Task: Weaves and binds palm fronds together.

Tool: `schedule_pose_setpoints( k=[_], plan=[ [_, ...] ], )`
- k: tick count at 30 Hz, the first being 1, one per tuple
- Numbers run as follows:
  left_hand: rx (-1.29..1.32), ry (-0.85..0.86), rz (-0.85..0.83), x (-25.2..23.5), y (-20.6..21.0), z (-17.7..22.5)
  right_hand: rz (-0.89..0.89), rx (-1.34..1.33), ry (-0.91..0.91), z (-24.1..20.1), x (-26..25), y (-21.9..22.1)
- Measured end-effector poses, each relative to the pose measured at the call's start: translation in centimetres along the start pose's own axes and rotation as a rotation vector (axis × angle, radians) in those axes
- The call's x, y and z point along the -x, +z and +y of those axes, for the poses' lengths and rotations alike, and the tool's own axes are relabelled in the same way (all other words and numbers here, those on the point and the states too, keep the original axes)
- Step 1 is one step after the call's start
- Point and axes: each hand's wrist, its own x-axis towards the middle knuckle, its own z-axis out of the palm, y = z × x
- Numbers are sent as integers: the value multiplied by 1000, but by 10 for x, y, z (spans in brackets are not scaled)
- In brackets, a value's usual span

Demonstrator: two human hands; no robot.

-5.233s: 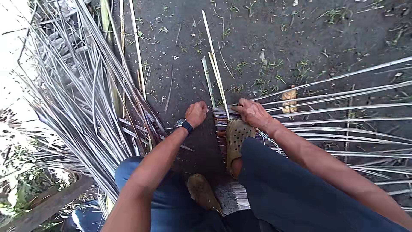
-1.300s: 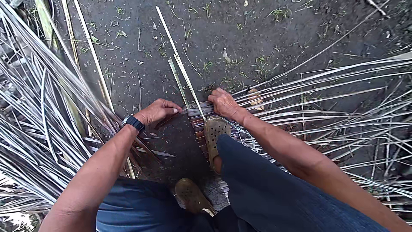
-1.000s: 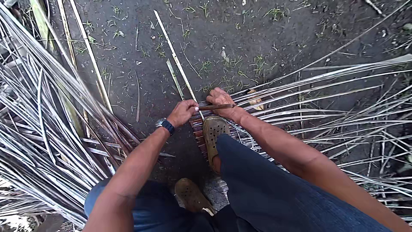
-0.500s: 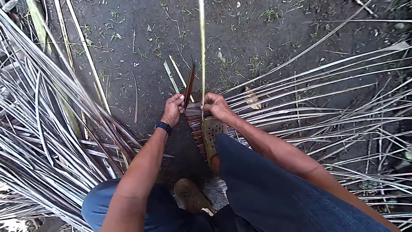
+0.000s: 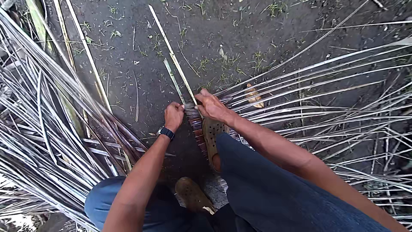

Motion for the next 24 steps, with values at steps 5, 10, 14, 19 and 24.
schedule_pose_setpoints(
  k=[5,10,14,19,24],
  plan=[
    [-41,60,-62,-11,3,-1,92,165,-157,11,18,9],
    [-128,31,-92,-11,3,7,147,116,-254,28,4,11],
    [-100,29,-111,-6,3,2,156,320,-193,25,8,-8],
    [-240,-17,-110,6,9,7,-21,367,-84,24,7,-30],
    [-343,-29,56,18,26,15,-263,75,85,16,-12,-48]
  ],
)
